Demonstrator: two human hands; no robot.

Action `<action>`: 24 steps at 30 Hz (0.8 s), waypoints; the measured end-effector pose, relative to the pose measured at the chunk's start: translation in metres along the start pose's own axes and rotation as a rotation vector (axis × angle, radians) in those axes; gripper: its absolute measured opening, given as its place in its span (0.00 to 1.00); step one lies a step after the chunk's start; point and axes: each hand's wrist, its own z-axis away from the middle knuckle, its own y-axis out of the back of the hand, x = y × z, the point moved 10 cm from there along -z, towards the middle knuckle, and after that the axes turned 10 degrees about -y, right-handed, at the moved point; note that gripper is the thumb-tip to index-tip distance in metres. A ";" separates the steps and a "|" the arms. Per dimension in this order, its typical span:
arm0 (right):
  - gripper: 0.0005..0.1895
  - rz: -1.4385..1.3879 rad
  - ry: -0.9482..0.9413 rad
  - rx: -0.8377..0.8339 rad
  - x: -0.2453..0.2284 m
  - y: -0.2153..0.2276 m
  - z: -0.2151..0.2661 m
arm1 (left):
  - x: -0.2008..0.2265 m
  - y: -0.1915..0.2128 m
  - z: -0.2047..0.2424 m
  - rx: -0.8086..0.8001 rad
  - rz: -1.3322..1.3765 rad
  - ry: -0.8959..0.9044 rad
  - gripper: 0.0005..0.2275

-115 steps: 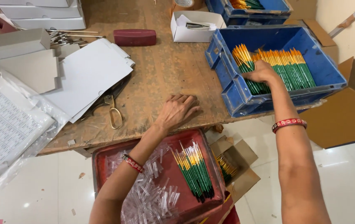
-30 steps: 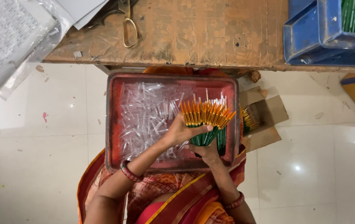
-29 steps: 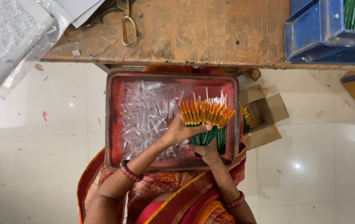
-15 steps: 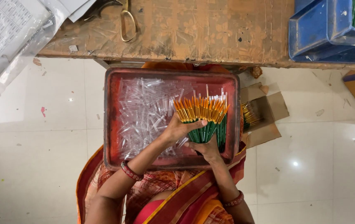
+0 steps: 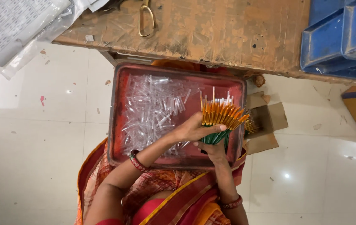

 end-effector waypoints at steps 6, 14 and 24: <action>0.21 -0.209 -0.079 -0.034 0.030 0.017 0.004 | -0.038 -0.019 -0.012 -0.219 0.159 -0.003 0.25; 0.18 -0.319 -0.108 -0.038 0.021 0.008 0.005 | -0.089 -0.026 -0.008 -0.353 0.090 0.278 0.27; 0.09 -0.134 0.056 0.128 0.013 0.051 0.013 | -0.027 0.057 -0.031 -0.198 -0.248 -0.057 0.30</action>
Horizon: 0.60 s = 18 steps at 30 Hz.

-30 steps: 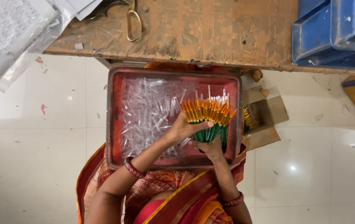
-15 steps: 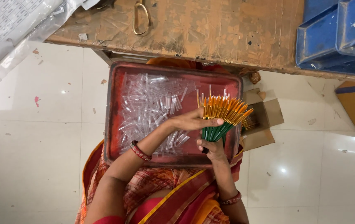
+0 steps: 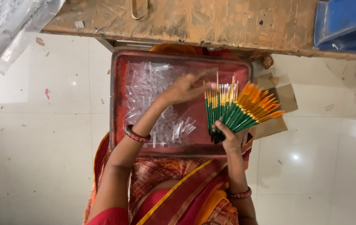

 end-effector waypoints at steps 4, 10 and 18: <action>0.08 -0.022 0.180 0.165 -0.036 0.020 0.003 | 0.008 0.060 0.006 0.282 -0.483 -0.013 0.17; 0.12 0.028 0.272 0.272 -0.077 0.004 0.006 | -0.093 0.027 0.000 0.086 -1.233 0.180 0.10; 0.13 0.008 0.263 0.317 -0.050 0.030 0.009 | -0.148 -0.049 -0.012 -0.158 -1.418 0.199 0.08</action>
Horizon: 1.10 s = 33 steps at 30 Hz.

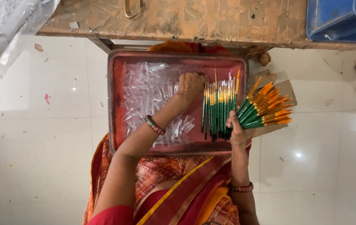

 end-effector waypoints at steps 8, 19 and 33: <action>0.18 -0.110 -0.170 -0.076 0.007 -0.010 0.024 | -0.015 0.124 0.040 -0.087 0.608 0.044 0.14; 0.17 0.174 -0.012 -0.174 -0.002 -0.013 0.049 | -0.021 0.179 0.044 0.329 2.072 -0.125 0.13; 0.18 0.233 -0.043 -0.073 -0.024 -0.035 0.051 | -0.001 0.169 0.056 0.238 1.873 -0.109 0.12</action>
